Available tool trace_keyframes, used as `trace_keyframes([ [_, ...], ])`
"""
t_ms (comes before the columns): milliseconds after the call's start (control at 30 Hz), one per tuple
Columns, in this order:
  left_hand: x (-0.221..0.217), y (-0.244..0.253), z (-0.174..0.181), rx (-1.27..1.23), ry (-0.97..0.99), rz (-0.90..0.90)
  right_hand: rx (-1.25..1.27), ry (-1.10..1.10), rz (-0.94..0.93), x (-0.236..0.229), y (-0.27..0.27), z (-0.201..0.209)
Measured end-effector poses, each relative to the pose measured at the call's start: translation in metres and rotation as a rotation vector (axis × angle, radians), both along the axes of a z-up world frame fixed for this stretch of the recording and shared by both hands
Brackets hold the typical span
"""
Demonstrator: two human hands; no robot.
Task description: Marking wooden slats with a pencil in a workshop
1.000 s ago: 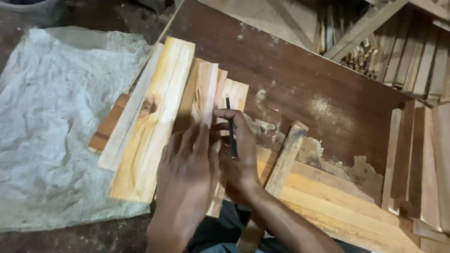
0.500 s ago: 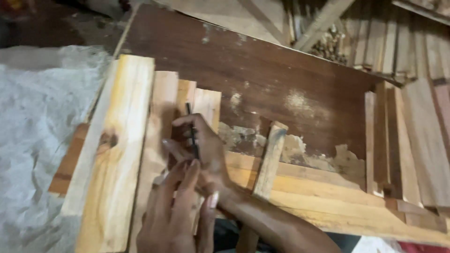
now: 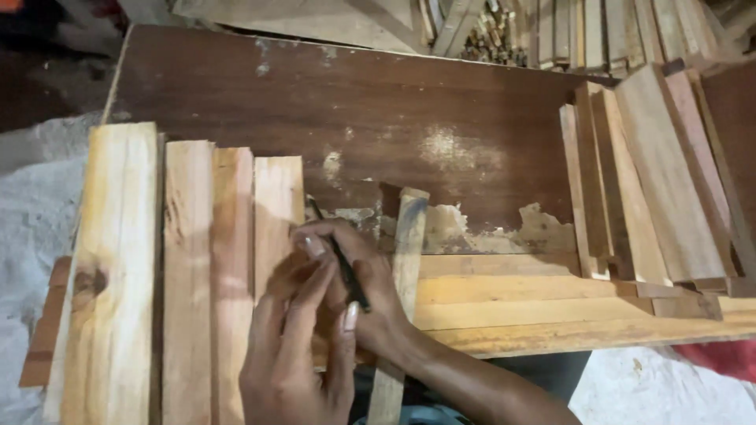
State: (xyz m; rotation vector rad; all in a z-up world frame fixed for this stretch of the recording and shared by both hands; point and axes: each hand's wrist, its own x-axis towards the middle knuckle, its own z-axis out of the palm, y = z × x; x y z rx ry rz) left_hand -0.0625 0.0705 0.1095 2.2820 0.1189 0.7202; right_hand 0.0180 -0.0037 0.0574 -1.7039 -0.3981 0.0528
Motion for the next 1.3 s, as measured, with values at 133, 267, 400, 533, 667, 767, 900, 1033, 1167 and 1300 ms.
trace_keyframes([
  [133,0.009,-0.029,-0.001,-0.008,-0.011,-0.101,0.113,0.202,-0.049,-0.004,-0.041,0.011],
  [267,0.019,-0.061,-0.015,-0.024,0.094,-0.201,0.1,0.015,-0.118,-0.009,-0.088,0.006],
  [400,0.028,-0.096,-0.026,0.002,0.184,-0.346,0.049,0.062,-0.325,-0.015,-0.137,-0.009],
  [533,0.039,-0.14,-0.026,-0.025,0.078,-0.444,-0.075,-0.044,-0.51,-0.024,-0.185,-0.006],
  [667,0.04,-0.186,-0.018,-0.039,0.067,-0.606,-0.115,-0.114,-0.703,-0.032,-0.23,0.003],
  [767,0.04,-0.217,-0.022,-0.016,0.082,-0.659,-0.167,-0.173,-0.839,-0.037,-0.26,0.013],
  [900,0.049,-0.255,-0.016,-0.077,0.144,-0.711,-0.238,-0.346,-0.976,-0.036,-0.292,0.017],
  [1033,0.068,-0.288,-0.019,-0.166,0.168,-0.78,-0.292,-0.5,-0.942,-0.028,-0.33,0.017],
  [1167,0.088,-0.313,-0.033,-0.323,0.362,-0.769,-0.36,-0.566,-0.95,-0.013,-0.354,0.003],
  [1300,0.104,-0.331,-0.043,-0.519,0.442,-0.827,-0.481,-0.563,-0.856,-0.005,-0.366,-0.004],
])
